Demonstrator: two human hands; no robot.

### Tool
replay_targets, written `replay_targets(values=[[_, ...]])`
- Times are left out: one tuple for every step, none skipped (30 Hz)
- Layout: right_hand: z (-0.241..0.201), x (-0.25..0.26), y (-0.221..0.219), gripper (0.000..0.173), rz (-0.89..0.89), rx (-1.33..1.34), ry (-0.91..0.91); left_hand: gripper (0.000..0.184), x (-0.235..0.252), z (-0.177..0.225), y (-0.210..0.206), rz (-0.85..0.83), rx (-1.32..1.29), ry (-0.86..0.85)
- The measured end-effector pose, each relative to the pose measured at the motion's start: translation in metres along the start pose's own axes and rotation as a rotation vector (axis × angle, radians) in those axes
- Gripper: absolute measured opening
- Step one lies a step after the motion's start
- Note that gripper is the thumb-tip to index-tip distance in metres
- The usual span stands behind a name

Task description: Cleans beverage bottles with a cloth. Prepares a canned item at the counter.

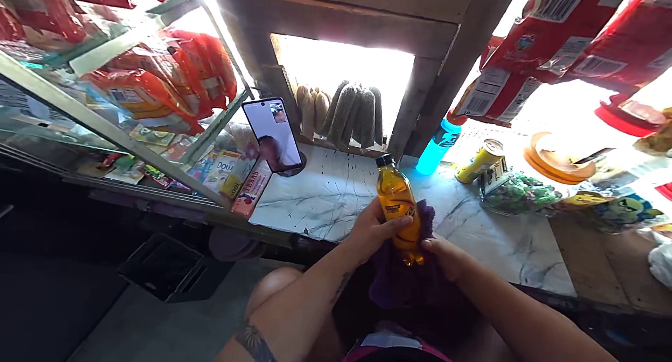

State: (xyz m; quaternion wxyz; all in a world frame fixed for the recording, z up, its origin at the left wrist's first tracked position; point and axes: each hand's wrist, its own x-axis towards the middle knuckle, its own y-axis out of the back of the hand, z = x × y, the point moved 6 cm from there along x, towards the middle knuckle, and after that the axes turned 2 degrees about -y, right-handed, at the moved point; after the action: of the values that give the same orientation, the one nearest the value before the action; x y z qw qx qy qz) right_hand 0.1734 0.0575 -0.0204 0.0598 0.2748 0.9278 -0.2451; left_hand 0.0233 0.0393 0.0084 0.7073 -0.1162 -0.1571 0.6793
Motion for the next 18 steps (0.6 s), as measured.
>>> replay_targets(values=[[-0.001,0.003,0.001,0.049,0.109,-0.083,-0.028,0.059,0.002,-0.002,0.005,0.072,0.03,0.012],[-0.003,0.005,0.002,0.05,0.174,-0.203,-0.035,0.065,0.005,-0.003,0.01,0.135,0.073,0.01],[-0.005,0.008,0.003,0.051,0.178,-0.34,-0.01,0.071,0.007,-0.005,0.015,0.185,0.122,0.004],[-0.007,0.01,0.006,0.052,0.17,-0.481,0.02,0.074,0.01,-0.005,0.019,0.221,0.169,-0.005],[-0.01,0.01,0.009,0.051,0.174,-0.591,0.036,0.076,0.011,-0.004,0.021,0.241,0.207,-0.014],[-0.015,0.009,0.012,0.049,0.193,-0.657,0.049,0.077,0.011,-0.001,0.022,0.251,0.236,-0.03],[-0.022,0.005,0.015,0.043,0.235,-0.687,0.067,0.077,0.011,0.001,0.023,0.254,0.266,-0.053],[-0.03,0.001,0.02,0.037,0.294,-0.683,0.09,0.077,0.011,0.004,0.022,0.257,0.302,-0.085],[-0.038,-0.005,0.025,0.03,0.36,-0.653,0.116,0.074,0.011,0.006,0.022,0.264,0.341,-0.11],[-0.045,-0.01,0.029,0.025,0.421,-0.604,0.154,0.071,0.011,0.008,0.021,0.27,0.377,-0.121],[-0.052,-0.015,0.034,0.02,0.476,-0.542,0.192,0.069,0.011,0.008,0.021,0.269,0.409,-0.118],[-0.058,-0.019,0.038,0.018,0.522,-0.485,0.223,0.069,0.011,0.007,0.02,0.264,0.439,-0.107],[-0.062,-0.022,0.042,0.018,0.548,-0.432,0.252,0.069,0.011,0.006,0.019,0.258,0.472,-0.099],[-0.064,-0.025,0.046,0.018,0.557,-0.393,0.281,0.07,0.012,0.004,0.017,0.256,0.517,-0.095],[-0.065,-0.027,0.048,0.018,0.551,-0.368,0.314,0.071,0.012,0.002,0.016,0.255,0.576,-0.101],[-0.065,-0.029,0.048,0.016,0.53,-0.347,0.354,0.073,0.012,0.001,0.014,0.256,0.633,-0.131],[-0.065,-0.03,0.047,0.013,0.499,-0.337,0.397,0.074,0.012,0.0,0.012,0.258,0.682,-0.182],[-0.065,-0.032,0.045,0.012,0.456,-0.344,0.439,0.074,0.012,-0.001,0.01,0.258,0.712,-0.24]])
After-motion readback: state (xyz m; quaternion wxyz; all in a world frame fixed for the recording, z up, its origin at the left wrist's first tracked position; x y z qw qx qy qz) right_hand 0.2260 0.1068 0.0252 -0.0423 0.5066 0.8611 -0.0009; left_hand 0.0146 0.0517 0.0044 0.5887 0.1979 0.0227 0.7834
